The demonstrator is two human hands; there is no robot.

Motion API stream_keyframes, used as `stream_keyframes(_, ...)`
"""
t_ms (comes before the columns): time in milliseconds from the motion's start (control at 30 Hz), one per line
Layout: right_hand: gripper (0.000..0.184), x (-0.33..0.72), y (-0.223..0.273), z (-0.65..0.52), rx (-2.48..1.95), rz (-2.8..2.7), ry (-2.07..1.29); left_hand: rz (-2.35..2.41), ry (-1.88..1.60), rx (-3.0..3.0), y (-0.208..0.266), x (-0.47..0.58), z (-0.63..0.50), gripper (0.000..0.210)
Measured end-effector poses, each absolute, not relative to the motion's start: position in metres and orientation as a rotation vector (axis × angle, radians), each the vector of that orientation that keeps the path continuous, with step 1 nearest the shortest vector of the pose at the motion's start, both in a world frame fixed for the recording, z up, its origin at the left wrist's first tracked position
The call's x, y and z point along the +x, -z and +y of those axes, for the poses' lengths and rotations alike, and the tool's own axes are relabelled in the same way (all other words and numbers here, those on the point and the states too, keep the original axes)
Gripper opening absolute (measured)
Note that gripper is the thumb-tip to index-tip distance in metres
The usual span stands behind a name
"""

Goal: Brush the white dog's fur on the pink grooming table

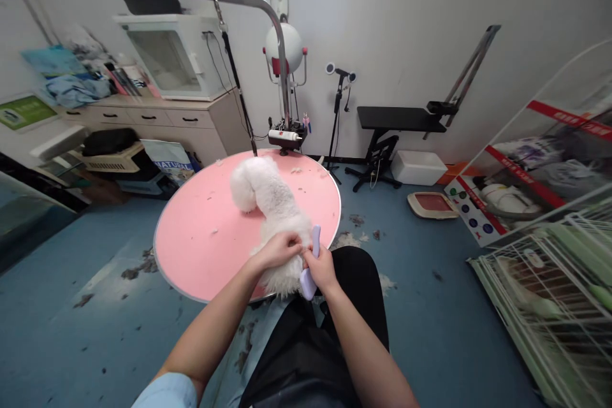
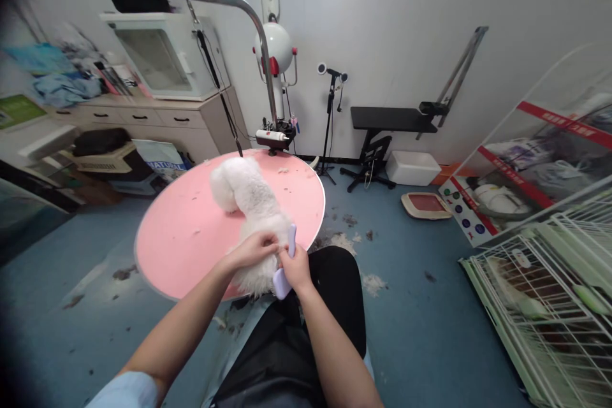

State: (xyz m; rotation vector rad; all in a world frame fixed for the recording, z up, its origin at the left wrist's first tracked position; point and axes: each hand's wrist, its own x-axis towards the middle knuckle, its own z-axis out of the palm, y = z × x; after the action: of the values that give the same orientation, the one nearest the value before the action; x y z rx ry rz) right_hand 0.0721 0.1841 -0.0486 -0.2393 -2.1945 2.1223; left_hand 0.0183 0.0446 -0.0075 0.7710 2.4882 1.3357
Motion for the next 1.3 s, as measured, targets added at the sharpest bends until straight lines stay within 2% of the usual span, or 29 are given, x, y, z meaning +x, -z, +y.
stream_keyframes(133, 0.018, 0.069, 0.047, 0.182, -0.188, -2.231, -2.137, 2.379, -1.482, 0.651, 0.01, 0.02, 0.043, 0.019)
stream_keyframes(400, 0.008, 0.081, 0.055, 0.187, -0.256, -2.288, -2.108, 2.696, -1.551, 0.361, 0.029, 0.023, 0.037, 0.017)
stream_keyframes(567, 0.011, 0.097, 0.061, 0.172, -0.31, -2.254, -2.218, 3.006, -1.181, 0.494, 0.004, 0.038, 0.039, 0.017)
stream_keyframes(633, 0.015, 0.115, 0.069, 0.159, -0.34, -2.212, -2.327, 3.112, -1.135, 0.657, -0.007, 0.047, 0.047, 0.019)
stream_keyframes(767, 0.02, 0.181, 0.093, 0.147, -0.358, -2.322, -2.618, 2.917, -0.755, 1.082, -0.004, 0.058, 0.054, 0.019)
stream_keyframes(833, 0.016, 0.212, 0.098, 0.16, -0.103, -2.563, -2.785, 2.951, -0.558, 1.119, 0.007, 0.061, 0.045, 0.015)
stream_keyframes(900, 0.033, 0.227, 0.094, 0.182, 0.203, -2.715, -2.848, 3.025, -0.457, 1.126, 0.019, 0.064, 0.03, 0.013)
stream_keyframes(933, 0.039, 0.227, 0.089, 0.194, 0.328, -2.775, -2.825, 3.058, -0.436, 1.137, 0.024, 0.066, 0.022, 0.014)
stream_keyframes(1000, 0.038, 0.21, 0.076, 0.214, 0.419, -2.826, -2.666, 3.125, -0.452, 1.166, 0.034, 0.071, 0.008, 0.019)
stream_keyframes(1100, 0.026, 0.157, 0.056, 0.224, 0.174, -2.544, -2.398, 3.272, -0.551, 1.141, 0.048, 0.081, -0.008, 0.017)
stream_keyframes(1167, 0.026, 0.115, 0.045, 0.216, 0.004, -2.24, -2.297, 3.383, -0.608, 1.09, 0.058, 0.086, -0.014, 0.019)
stream_keyframes(1300, 0.029, 0.052, 0.03, 0.194, 0.103, -2.216, -2.021, 3.511, -0.738, 1.09, 0.07, 0.085, -0.026, 0.028)
